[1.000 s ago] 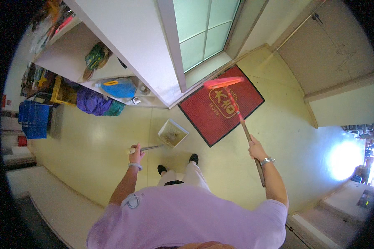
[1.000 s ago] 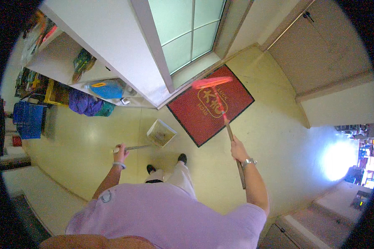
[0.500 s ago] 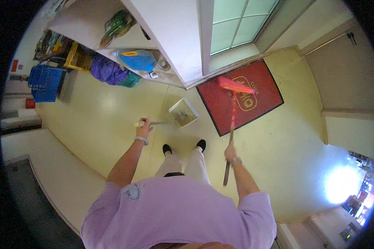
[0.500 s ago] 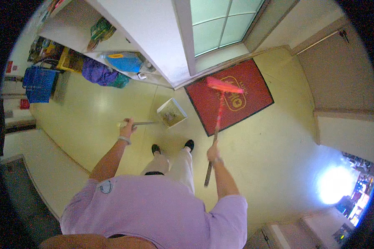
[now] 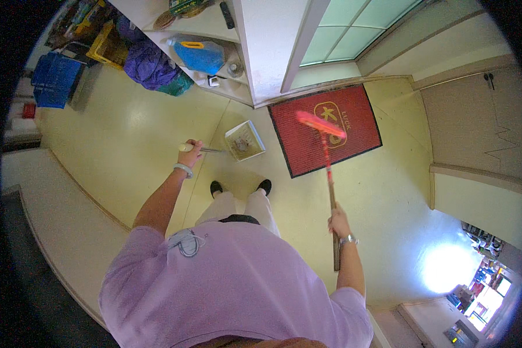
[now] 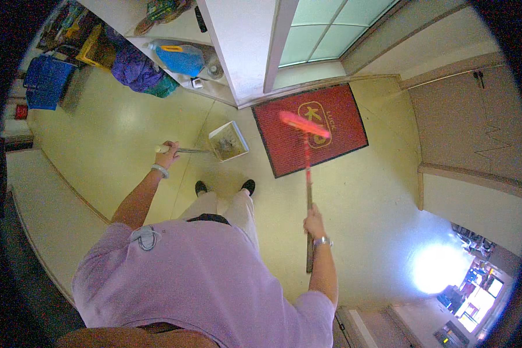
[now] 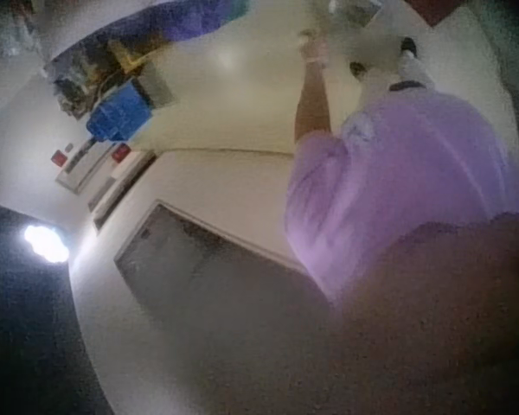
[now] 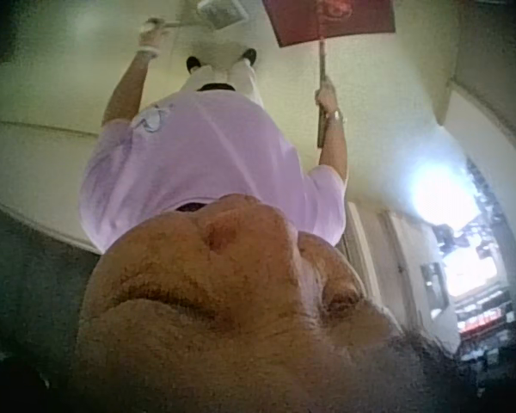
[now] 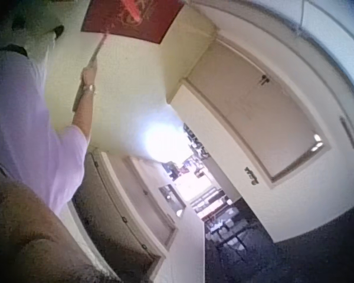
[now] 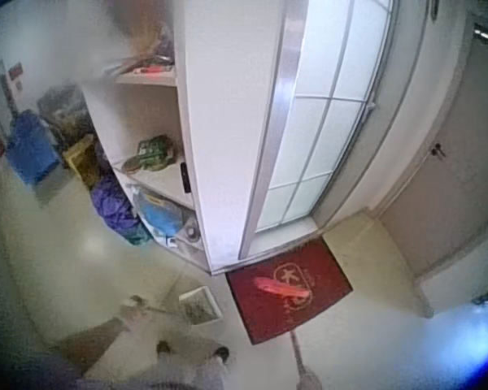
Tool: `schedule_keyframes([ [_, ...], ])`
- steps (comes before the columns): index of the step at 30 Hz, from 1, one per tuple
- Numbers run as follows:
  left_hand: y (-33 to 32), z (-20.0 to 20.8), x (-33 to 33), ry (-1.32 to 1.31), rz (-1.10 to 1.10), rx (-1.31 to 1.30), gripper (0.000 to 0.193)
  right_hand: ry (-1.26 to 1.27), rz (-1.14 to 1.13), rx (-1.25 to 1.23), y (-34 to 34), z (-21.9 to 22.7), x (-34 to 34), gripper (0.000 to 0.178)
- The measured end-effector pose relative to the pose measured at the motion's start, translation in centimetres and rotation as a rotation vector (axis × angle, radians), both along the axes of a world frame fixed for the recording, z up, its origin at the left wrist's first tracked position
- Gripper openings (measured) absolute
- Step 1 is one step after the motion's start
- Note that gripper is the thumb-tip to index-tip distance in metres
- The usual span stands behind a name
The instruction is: The person sweeps the floor of a convenience store using a broom and dustpan. They remove a wooden shelf panel to sweep underneath, then replace it. The person continues sweeping the main floor area and a hallway.
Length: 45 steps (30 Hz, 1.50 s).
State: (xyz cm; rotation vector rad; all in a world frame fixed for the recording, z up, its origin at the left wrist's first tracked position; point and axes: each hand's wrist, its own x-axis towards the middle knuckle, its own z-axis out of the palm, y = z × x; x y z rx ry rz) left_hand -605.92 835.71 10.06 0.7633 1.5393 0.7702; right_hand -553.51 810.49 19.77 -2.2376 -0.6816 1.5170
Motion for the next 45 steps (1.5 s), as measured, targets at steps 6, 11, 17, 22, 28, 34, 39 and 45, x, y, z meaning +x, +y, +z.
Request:
schedule_keyframes([
  [6, -2.0, 0.1, -1.2, -0.017, -0.088, 0.005, 0.028, -0.006, -0.27, 0.0, 3.4, -11.0, 1.9, 0.004],
  [11, -2.3, -0.6, -1.4, 0.02, -0.168, -0.039, 0.028, -0.014, 0.173, -0.082, -4.8, -12.2, -11.0, 0.016],
  [17, -1.7, -1.2, -1.7, 0.109, -0.25, -0.009, 0.026, 0.394, -0.116, -0.192, -6.2, 0.6, -12.1, 0.043],
  [22, -3.3, -0.3, -3.4, -0.013, -0.157, -0.094, 0.025, 0.263, -0.063, -0.168, -4.2, 3.9, -6.5, 0.061],
  [28, -5.7, 0.2, -5.3, -0.064, -0.14, -0.058, 0.024, 0.294, -0.37, -0.193, 0.4, 0.3, -3.9, 0.021],
  [34, -8.0, -1.0, -5.5, 0.096, -0.295, 0.038, 0.022, 0.578, -0.415, -0.335, -0.9, 0.5, -10.3, 0.012],
  [39, -9.0, 0.2, -3.5, 0.027, -0.093, 0.006, 0.021, 0.848, -0.4, -0.378, -0.9, 2.8, -12.0, 0.003],
  [45, -9.5, -0.1, -3.9, 0.321, -0.189, 0.175, 0.018, 0.971, -0.223, -0.263, 0.2, 7.7, -9.7, 0.025],
])
